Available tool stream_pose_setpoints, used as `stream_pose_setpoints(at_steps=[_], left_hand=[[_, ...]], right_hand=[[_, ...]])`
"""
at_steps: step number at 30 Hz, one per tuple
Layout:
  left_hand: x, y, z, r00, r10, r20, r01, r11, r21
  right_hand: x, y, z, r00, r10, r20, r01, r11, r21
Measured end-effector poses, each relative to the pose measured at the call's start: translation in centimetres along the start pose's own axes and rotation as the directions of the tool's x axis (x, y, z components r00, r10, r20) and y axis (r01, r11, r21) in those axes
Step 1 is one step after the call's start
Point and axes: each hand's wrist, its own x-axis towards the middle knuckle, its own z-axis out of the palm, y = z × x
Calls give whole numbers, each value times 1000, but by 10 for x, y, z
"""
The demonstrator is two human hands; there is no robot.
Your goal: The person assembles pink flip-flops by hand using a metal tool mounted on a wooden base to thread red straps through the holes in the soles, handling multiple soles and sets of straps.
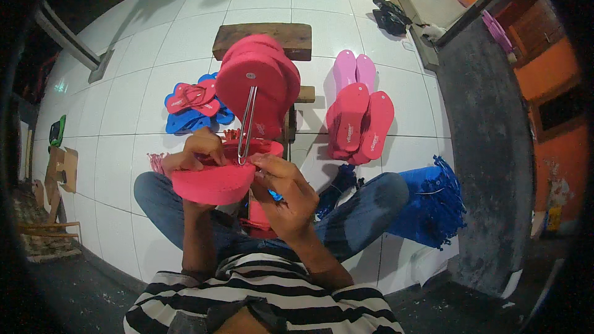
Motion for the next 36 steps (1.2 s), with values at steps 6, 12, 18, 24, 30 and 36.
stream_pose_setpoints(at_steps=[6,12,18,24,30,36], left_hand=[[-4,-17,-6,1000,11,11,-10,998,-61],[11,25,13,978,-184,-94,170,975,-145],[35,61,18,754,-630,-185,600,775,-198],[57,33,16,883,-447,-140,444,894,-53],[69,-20,11,944,-266,-194,316,900,301],[59,-34,19,953,-63,-296,172,918,358]], right_hand=[[6,5,3,996,-86,-20,85,995,-46],[17,-10,-9,1000,7,10,-8,1000,16],[32,-36,-8,989,136,60,-129,986,-106],[34,-12,1,966,249,65,-244,967,-67],[64,27,23,939,340,-58,-342,938,-50],[66,31,10,839,531,119,-543,802,249]])
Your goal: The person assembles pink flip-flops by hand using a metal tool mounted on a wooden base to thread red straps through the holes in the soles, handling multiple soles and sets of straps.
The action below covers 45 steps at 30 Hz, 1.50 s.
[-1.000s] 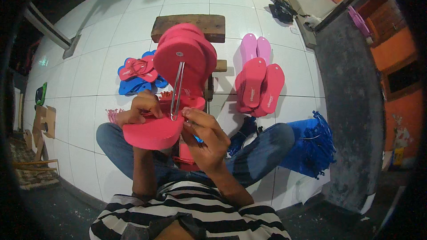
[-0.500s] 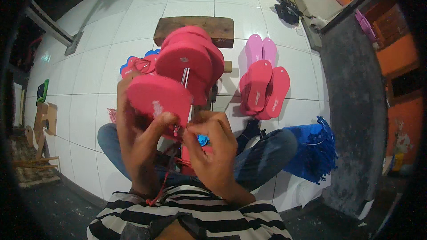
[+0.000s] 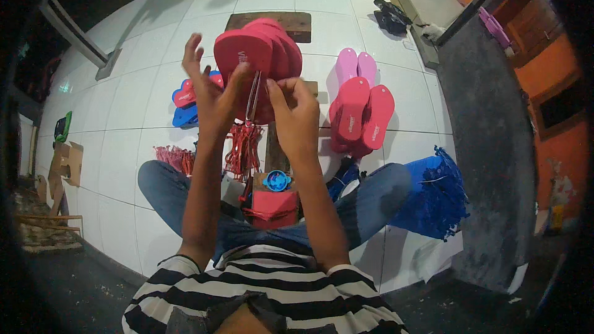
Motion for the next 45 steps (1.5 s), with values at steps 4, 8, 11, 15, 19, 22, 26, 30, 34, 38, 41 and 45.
stream_pose_setpoints(at_steps=[4,8,11,15,19,22,26,30,34,38,41,45], left_hand=[[-34,4,-30,975,-171,-141,150,978,-148],[-73,-9,-53,995,-64,-79,51,985,-163],[-85,-14,-76,892,296,341,-319,948,14],[-97,-13,-81,778,339,529,-453,886,98],[-107,-24,-81,745,340,573,-497,857,138],[-105,-24,-83,661,380,648,-582,804,123],[-94,-9,-82,574,337,746,-605,789,109],[-88,-11,-77,554,356,752,-609,790,75],[-80,-8,-48,618,490,614,-654,755,56],[-75,7,-26,694,367,619,-582,793,182],[-83,7,-14,754,360,550,-550,803,228],[-98,10,-9,796,342,500,-510,824,246]], right_hand=[[-44,3,-5,930,76,360,-228,887,402],[-56,-10,-1,852,78,518,-245,933,263],[-54,9,-26,852,100,514,-225,956,188],[-56,4,-36,920,78,383,-186,949,253],[-54,-9,-9,888,55,457,-200,940,277],[-49,-7,-10,874,52,483,-188,953,237],[-48,7,-29,959,57,278,-75,996,53],[-49,47,-58,992,121,-19,-120,934,-335],[-92,32,-38,985,71,156,-57,994,-93],[-106,4,-37,972,221,84,-229,969,97],[-102,-7,-41,978,201,-48,-198,979,51],[-94,-5,-42,987,93,-132,-77,989,125]])
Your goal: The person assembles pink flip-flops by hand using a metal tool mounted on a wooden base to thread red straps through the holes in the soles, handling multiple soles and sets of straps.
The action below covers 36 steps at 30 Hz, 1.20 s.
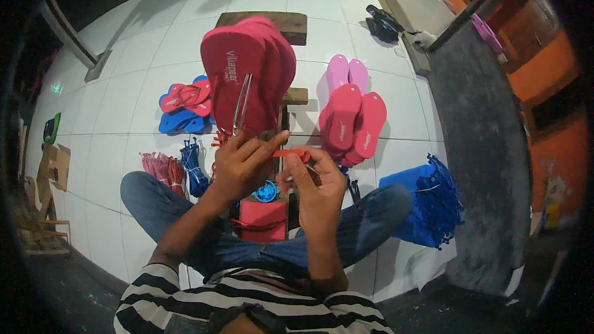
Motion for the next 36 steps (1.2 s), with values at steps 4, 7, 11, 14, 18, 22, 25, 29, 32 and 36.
stream_pose_setpoints(at_steps=[4,7,11,14,18,22,25,29,32,36], left_hand=[[-6,6,8,991,-53,-126,50,998,-24],[-15,2,6,984,-91,-153,91,996,-4],[-14,-4,5,968,-29,-250,-6,991,-136],[-13,-27,-12,934,-22,-355,-48,981,-187],[31,-49,-44,811,-361,-461,180,903,-390],[75,-69,-57,921,-321,-221,195,871,-452],[84,-72,-53,936,-283,-210,185,901,-392],[82,-72,-46,930,-292,-223,199,911,-362],[80,-68,-51,949,-253,-188,187,932,-310],[76,-55,-53,932,-340,-129,257,867,-427]], right_hand=[[4,13,29,989,-69,-127,79,994,76],[3,16,53,985,-107,-136,122,987,101],[14,15,57,970,-243,-16,241,945,223],[24,10,57,947,-257,194,190,932,310],[38,16,51,864,-289,413,166,937,309],[51,25,33,791,-266,551,192,963,190],[47,18,33,774,-229,590,229,970,76],[56,20,29,731,-214,648,259,965,27],[67,29,28,743,-189,642,223,974,29],[86,29,31,764,-168,623,135,986,100]])
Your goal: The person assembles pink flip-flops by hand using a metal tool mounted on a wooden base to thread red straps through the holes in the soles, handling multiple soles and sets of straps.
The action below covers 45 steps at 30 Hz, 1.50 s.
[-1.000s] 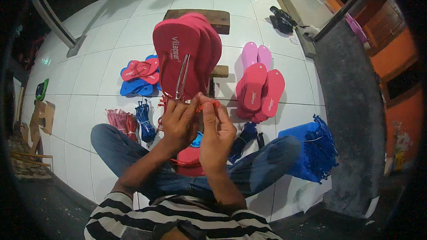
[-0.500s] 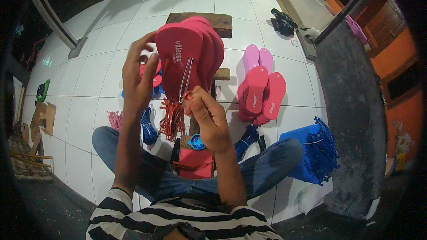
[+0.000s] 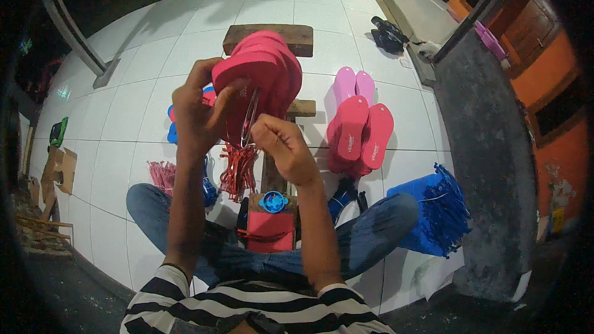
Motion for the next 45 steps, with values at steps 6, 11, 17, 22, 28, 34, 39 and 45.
stream_pose_setpoints(at_steps=[6,11,17,22,28,34,39,45], left_hand=[[-21,-8,21,950,-310,-50,211,749,-628],[-34,-2,24,922,-377,-91,230,722,-653],[-20,14,21,948,-318,-13,242,745,-621],[-37,18,19,939,-341,-48,262,797,-544],[-71,42,32,903,-377,-207,223,822,-523],[-146,78,-9,972,-236,-10,203,855,-477],[-133,63,-5,943,320,-90,-327,848,-417],[-123,69,-19,877,480,-34,-453,800,-393]], right_hand=[[-5,34,20,998,-7,65,-37,756,654],[-26,4,26,976,29,-216,-12,997,79],[-3,-41,38,910,-270,-315,177,939,-294],[9,-29,41,942,-69,-329,63,998,-29],[-14,-19,62,870,-121,-478,81,991,-104],[-122,-36,90,853,-78,-516,11,991,-132],[-138,-40,76,922,-306,-237,159,857,-489],[-129,-29,72,889,-435,-144,298,788,-539]])
